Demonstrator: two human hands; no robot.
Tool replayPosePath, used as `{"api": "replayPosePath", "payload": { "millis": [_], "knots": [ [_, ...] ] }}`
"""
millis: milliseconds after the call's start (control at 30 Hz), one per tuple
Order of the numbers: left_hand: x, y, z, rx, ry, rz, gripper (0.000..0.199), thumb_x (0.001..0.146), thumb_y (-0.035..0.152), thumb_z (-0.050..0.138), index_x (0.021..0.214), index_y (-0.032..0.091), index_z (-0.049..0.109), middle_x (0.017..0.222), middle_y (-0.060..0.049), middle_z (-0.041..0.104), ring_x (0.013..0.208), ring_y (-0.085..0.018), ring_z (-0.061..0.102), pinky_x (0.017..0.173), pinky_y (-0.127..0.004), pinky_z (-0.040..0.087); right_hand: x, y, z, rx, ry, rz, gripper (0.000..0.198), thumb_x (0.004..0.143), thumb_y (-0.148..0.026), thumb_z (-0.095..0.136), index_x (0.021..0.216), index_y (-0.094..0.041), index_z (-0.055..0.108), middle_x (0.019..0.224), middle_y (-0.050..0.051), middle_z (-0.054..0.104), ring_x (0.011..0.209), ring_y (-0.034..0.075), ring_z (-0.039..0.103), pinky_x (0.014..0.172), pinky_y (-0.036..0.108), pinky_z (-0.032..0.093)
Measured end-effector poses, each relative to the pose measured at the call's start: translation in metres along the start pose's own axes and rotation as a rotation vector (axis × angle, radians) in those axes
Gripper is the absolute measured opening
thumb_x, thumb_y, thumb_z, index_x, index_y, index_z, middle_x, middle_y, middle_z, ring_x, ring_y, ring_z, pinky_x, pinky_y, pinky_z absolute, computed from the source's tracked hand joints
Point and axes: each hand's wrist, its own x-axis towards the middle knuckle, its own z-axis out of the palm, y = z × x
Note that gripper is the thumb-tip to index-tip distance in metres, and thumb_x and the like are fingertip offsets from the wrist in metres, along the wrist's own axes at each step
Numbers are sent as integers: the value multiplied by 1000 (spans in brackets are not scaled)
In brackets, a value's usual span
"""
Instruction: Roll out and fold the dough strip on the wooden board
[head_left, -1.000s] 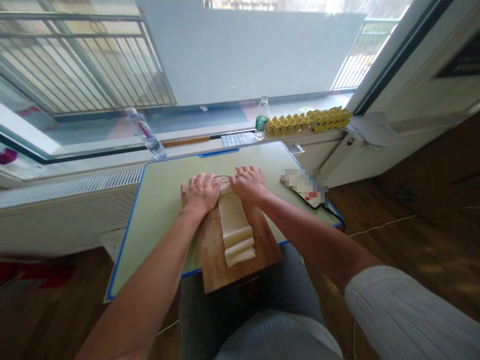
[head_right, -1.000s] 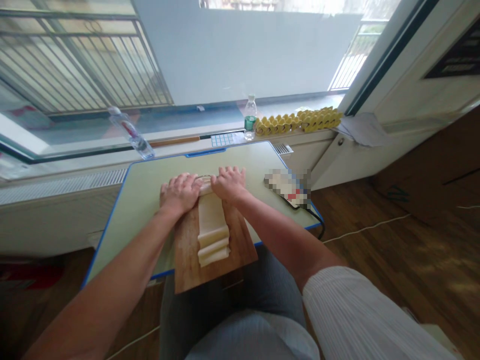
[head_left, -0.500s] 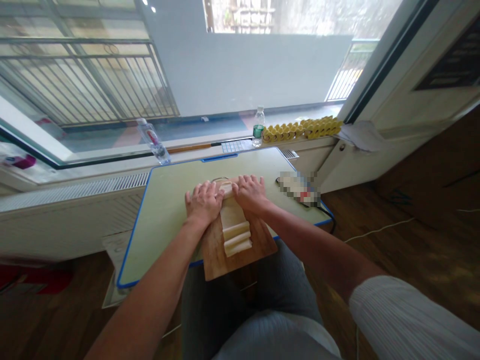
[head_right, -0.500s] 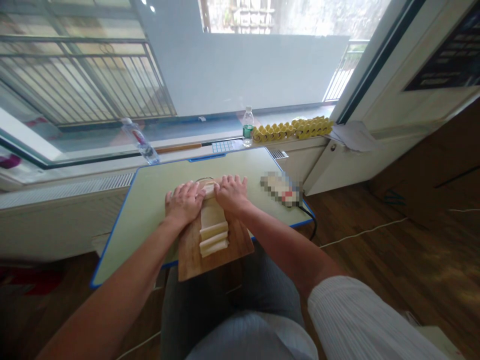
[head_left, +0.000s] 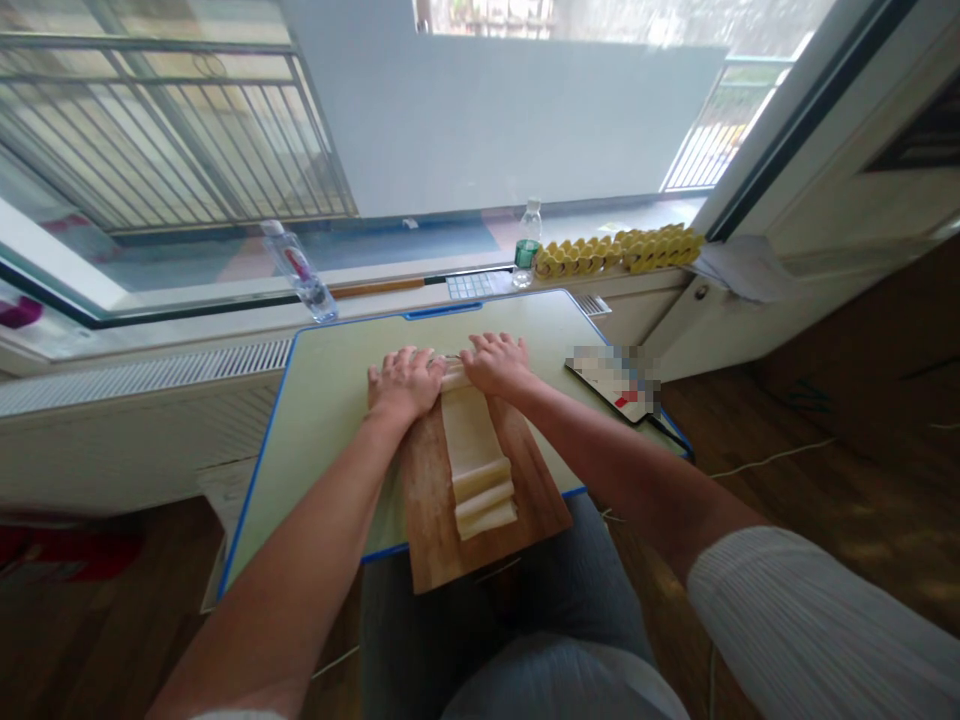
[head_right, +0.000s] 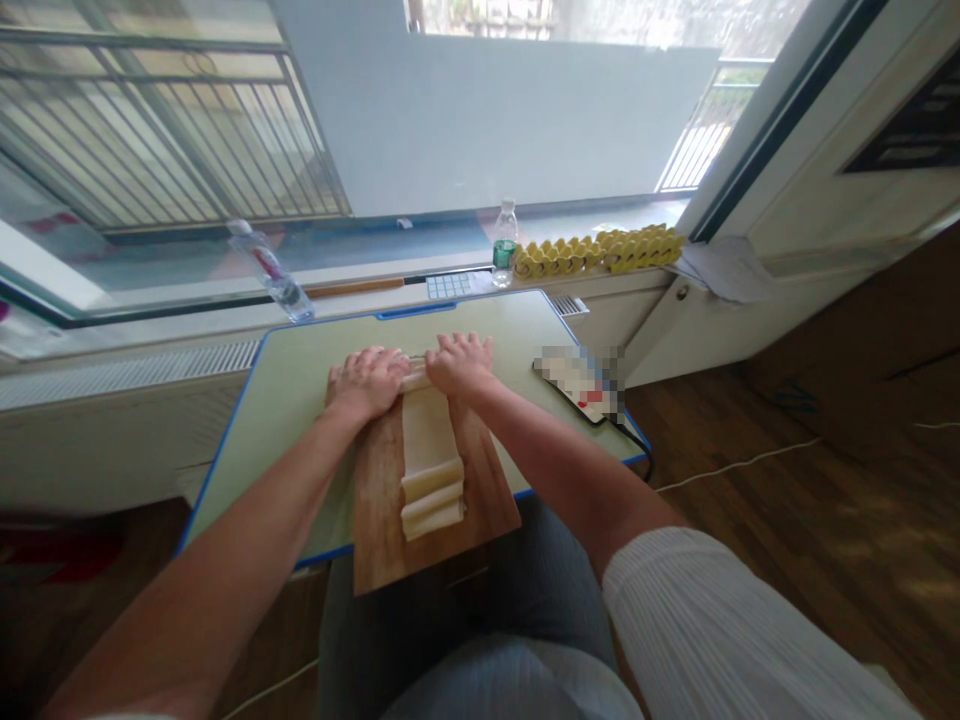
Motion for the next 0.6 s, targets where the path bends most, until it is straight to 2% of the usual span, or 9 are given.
{"api": "replayPosePath", "payload": {
  "millis": [100,267,600],
  "knots": [
    [14,-3,-1,-22,-42,-11,68,106,64,26,159,36,59,174,-9,49,157,-37,45,128,-67,32,15,1,2,51,26,29,56,110,-51,38,153,-25,62,162,15,60,144,39,54,120,66,39],
    [38,-9,-1,-45,-70,-19,69,106,63,27,162,35,55,176,-8,45,159,-38,43,130,-67,31,38,1,1,101,-25,42,61,107,-59,39,153,-25,62,165,16,57,146,40,52,120,67,39],
    [61,-12,-4,-38,28,-31,60,108,53,28,145,26,69,158,-15,62,145,-36,56,122,-58,43,75,0,2,156,-36,78,76,103,-72,40,150,-17,65,159,20,62,146,41,53,122,63,39]
  ]
}}
